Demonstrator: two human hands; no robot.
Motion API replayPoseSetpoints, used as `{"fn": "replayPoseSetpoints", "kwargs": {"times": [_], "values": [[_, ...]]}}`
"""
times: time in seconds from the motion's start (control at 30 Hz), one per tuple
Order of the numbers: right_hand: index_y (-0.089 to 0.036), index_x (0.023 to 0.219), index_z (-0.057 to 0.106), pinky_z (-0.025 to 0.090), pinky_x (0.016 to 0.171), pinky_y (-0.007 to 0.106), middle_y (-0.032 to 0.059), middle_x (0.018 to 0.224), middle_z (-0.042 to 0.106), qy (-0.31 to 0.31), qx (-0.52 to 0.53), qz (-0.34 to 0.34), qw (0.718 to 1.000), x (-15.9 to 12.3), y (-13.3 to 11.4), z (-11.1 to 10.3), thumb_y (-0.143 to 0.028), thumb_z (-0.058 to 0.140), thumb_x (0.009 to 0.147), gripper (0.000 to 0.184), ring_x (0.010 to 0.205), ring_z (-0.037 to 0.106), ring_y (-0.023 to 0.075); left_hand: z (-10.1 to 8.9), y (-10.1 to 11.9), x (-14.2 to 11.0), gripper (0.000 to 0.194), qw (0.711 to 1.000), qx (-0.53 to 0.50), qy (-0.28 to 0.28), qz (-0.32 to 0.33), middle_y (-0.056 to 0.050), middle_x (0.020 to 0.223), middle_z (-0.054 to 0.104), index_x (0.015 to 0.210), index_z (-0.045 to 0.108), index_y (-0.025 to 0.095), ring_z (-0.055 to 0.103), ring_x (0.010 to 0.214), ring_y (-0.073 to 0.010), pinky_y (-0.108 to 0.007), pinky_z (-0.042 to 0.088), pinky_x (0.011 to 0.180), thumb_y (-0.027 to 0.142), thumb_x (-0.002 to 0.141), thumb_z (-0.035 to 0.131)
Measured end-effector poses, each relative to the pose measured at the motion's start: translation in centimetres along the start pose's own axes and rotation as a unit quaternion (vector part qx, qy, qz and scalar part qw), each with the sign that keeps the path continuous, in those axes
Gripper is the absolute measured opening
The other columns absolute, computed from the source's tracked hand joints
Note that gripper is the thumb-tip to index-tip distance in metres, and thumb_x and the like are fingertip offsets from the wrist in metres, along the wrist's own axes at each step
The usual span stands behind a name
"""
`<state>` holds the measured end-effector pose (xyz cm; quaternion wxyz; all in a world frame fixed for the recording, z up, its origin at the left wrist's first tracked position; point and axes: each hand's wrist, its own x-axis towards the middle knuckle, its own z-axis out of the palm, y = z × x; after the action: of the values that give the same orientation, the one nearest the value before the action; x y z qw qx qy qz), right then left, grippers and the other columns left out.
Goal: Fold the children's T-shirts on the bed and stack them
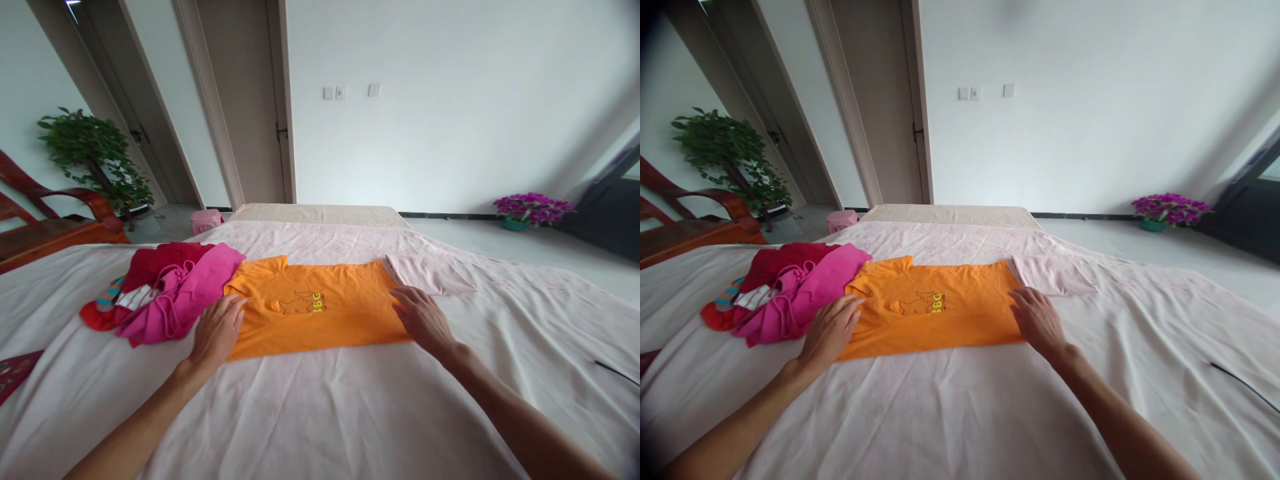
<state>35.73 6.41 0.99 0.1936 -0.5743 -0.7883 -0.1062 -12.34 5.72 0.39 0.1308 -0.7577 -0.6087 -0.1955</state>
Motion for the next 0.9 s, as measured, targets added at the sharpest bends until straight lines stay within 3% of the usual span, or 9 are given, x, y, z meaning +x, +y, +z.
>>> {"fn": "replayPoseSetpoints", "kwargs": {"times": [0.13,0.27,0.33,0.43,0.53,0.67,0.77,0.9], "values": [[-0.025,0.15,0.036,0.03,0.115,0.049,0.0074,0.151,0.042,-0.103,0.096,-0.119,0.983,-0.7,-3.5,0.6,-0.041,0.039,0.1,0.052,0.141,0.034,0.026,1.1,2.8,-0.5,0.05,0.992,-0.08,-0.047,0.089,-0.012,0.146,0.049,0.143,0.047,0.02,0.041,0.137,-0.0258,-0.044,0.033,0.113,0.04,0.097,0.04],[-0.029,0.156,0.017,0.02,0.12,0.05,0.003,0.16,0.024,-0.173,0.118,-0.125,0.97,-1.4,-2.8,2.4,-0.049,0.029,0.102,0.059,0.147,0.021,0.0239,3.2,2.3,-1.2,0.061,0.985,-0.074,-0.121,0.103,-0.012,0.154,0.039,0.148,0.04,0.022,0.032,0.143,-0.0293,-0.051,0.029,0.115,0.052,0.095,0.041],[-0.029,0.156,0.016,0.02,0.12,0.051,0.0029,0.16,0.024,-0.171,0.101,-0.095,0.975,-1.6,-1.5,2.8,-0.052,0.027,0.101,0.06,0.147,0.021,0.0248,3.7,0.9,-1.2,0.058,0.986,-0.065,-0.121,0.092,-0.01,0.155,0.038,0.147,0.042,0.025,0.033,0.143,-0.028,-0.05,0.03,0.114,0.052,0.096,0.039],[-0.026,0.154,0.027,0.024,0.117,0.054,0.0075,0.156,0.033,-0.138,0.07,-0.06,0.986,-1.9,-0.3,1.7,-0.053,0.033,0.099,0.061,0.145,0.028,0.029,3.7,-1.9,-0.3,0.05,0.995,-0.033,-0.077,0.053,-0.01,0.149,0.048,0.14,0.052,0.023,0.041,0.139,-0.026,-0.047,0.031,0.114,0.045,0.098,0.036],[-0.027,0.148,0.041,0.038,0.109,0.05,0.0096,0.147,0.047,-0.104,0.087,-0.101,0.986,-2.8,-0.7,-0.7,-0.044,0.046,0.096,0.055,0.134,0.044,0.0293,2.9,-5.3,1.2,0.043,0.998,0.022,-0.036,0.048,-0.01,0.142,0.055,0.132,0.06,0.023,0.041,0.138,-0.0275,-0.049,0.024,0.117,0.034,0.096,0.04],[-0.03,0.129,0.06,0.049,0.091,0.039,0.0072,0.124,0.062,-0.115,0.114,-0.164,0.973,-3.8,-1.9,-3.0,-0.013,0.05,0.083,0.051,0.109,0.058,0.0236,2.3,-9.8,2.8,0.046,0.992,0.103,-0.057,0.033,-0.01,0.142,0.055,0.128,0.062,0.024,0.034,0.142,-0.031,-0.054,0.015,0.117,0.018,0.086,0.047],[-0.028,0.122,0.064,0.048,0.082,0.034,0.0069,0.107,0.065,-0.122,0.094,-0.161,0.975,-4.0,-1.8,-2.8,-0.001,0.044,0.077,0.056,0.095,0.059,0.0209,2.7,-12.8,3.5,0.052,0.986,0.141,-0.083,0.035,-0.006,0.145,0.053,0.129,0.062,0.026,0.032,0.143,-0.0285,-0.052,0.013,0.117,0.01,0.083,0.043],[-0.026,0.117,0.067,0.046,0.074,0.032,0.0066,0.091,0.063,-0.109,0.062,-0.151,0.981,-3.9,-1.2,-1.8,-0.004,0.041,0.085,0.046,0.084,0.056,0.02,3.5,-16.1,4.2,0.055,0.986,0.12,-0.085,0.072,-0.005,0.146,0.052,0.13,0.061,0.022,0.029,0.145,-0.026,-0.052,0.011,0.118,0.005,0.083,0.036]]}}
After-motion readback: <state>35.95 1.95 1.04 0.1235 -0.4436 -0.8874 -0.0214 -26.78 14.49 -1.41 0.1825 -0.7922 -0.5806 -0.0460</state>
